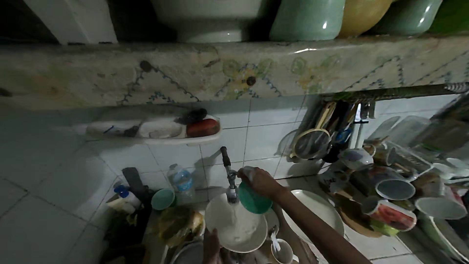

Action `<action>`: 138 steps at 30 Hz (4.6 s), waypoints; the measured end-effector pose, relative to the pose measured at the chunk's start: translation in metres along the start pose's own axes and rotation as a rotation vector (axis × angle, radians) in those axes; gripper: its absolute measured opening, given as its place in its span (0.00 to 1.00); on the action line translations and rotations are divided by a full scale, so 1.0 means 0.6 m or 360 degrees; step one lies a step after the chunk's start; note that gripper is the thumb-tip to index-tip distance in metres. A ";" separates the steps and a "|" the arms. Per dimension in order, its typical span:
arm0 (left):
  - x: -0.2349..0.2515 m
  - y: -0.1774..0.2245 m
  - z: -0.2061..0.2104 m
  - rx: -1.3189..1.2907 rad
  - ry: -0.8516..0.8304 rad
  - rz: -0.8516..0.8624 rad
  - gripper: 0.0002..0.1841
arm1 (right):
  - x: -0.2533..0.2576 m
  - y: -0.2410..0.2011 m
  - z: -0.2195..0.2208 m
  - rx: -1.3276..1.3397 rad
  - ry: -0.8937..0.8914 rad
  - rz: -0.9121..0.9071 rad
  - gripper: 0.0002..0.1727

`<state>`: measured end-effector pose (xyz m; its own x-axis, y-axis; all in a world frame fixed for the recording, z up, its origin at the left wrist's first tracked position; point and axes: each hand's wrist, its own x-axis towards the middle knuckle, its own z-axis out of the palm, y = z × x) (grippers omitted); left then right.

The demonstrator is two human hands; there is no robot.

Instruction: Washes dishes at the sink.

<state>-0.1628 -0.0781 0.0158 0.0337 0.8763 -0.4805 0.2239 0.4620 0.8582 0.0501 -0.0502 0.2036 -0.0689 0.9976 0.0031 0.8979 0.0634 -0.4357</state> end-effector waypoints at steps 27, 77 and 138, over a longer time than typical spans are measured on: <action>0.051 -0.051 0.024 -0.0251 0.0026 0.0347 0.30 | 0.003 -0.010 -0.001 0.0019 -0.0027 0.0109 0.18; -0.050 -0.067 -0.067 -0.0303 -0.0209 0.0331 0.26 | -0.139 -0.066 0.376 0.0467 -0.0267 -0.0119 0.31; -0.081 -0.059 -0.228 0.0022 -0.0066 0.0362 0.27 | -0.109 -0.264 0.471 0.0755 0.0392 0.0244 0.24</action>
<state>-0.3059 -0.1183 0.0337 0.1246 0.9512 -0.2823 0.2195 0.2510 0.9428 -0.2108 -0.1334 0.0179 0.2022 0.9749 0.0933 0.5912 -0.0455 -0.8052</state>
